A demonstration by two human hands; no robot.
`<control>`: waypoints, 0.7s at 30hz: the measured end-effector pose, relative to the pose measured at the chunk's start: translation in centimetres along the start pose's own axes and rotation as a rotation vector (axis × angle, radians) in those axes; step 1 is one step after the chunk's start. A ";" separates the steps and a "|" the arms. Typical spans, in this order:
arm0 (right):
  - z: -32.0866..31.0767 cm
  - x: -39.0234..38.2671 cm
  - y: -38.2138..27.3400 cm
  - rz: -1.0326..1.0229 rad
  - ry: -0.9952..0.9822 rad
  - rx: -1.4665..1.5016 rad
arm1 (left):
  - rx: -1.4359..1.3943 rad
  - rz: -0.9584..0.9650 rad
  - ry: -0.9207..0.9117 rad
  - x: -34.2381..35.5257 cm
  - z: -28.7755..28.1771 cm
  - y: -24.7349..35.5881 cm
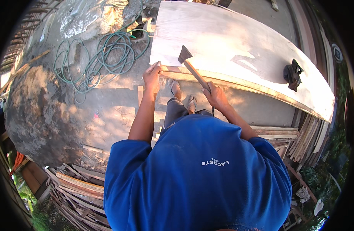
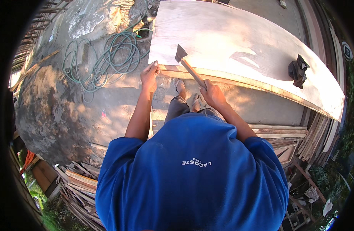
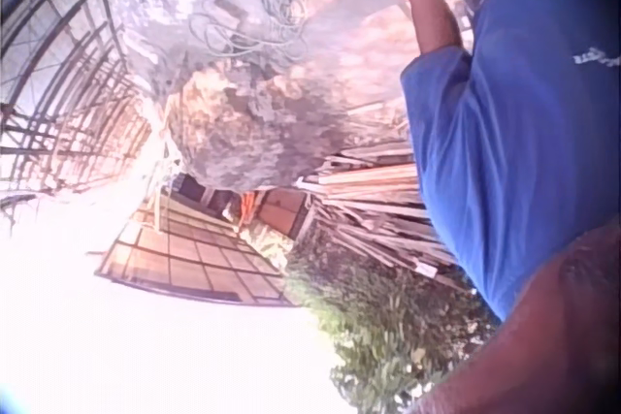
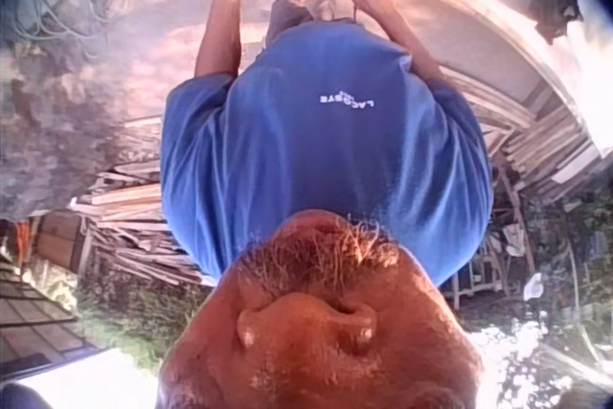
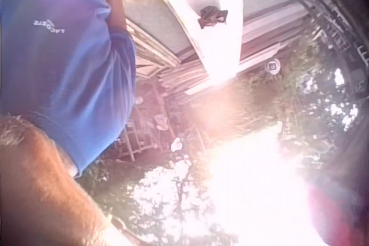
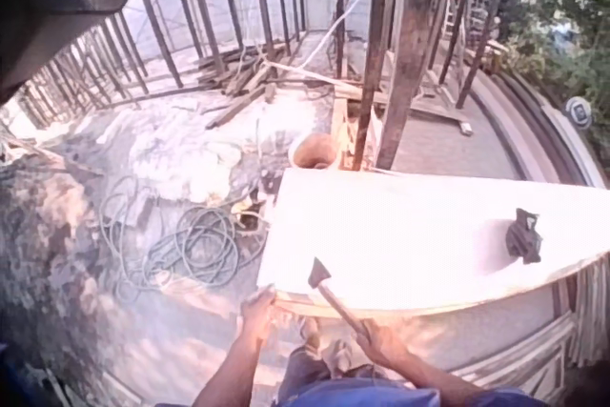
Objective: The person selects a curved wooden plank from a stack, places it on a workbench, and uses an axe to shave and shape the edge of the wood by striking it repeatedly along its length.
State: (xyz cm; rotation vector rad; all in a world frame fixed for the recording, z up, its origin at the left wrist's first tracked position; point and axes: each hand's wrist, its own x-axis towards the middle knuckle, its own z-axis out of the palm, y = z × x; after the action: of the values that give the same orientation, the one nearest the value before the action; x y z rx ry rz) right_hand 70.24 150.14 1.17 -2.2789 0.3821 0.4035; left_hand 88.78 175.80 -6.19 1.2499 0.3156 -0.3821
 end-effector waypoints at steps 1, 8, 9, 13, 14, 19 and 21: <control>-0.1 -0.1 0.0 -0.044 0.025 0.022 | 0.137 0.072 0.069 0.1 0.6 -0.2; -4.0 -0.6 -5.6 -0.096 -0.005 0.102 | 0.551 0.454 0.092 0.7 1.7 -1.9; -4.8 -0.6 -6.7 -0.096 -0.009 0.097 | 0.556 0.520 0.097 0.7 1.7 -2.3; -6.5 -0.7 -10.7 -0.115 -0.015 0.080 | 0.733 0.712 0.171 0.5 2.1 -2.6; -6.5 -0.7 -11.2 -0.151 0.002 0.072 | 0.731 0.707 0.177 0.4 2.3 -2.7; -4.6 0.5 -10.6 -0.280 0.084 0.067 | 0.661 0.687 0.278 0.2 2.8 -2.4; -4.3 0.9 -10.5 -0.289 0.070 0.053 | 0.645 0.693 0.273 0.3 2.7 -2.4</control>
State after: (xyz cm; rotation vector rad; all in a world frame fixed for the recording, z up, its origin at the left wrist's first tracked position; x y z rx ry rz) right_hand 75.92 153.70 10.40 -2.2571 0.0930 0.1639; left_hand 88.03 172.54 -7.59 1.9508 -0.0384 0.3194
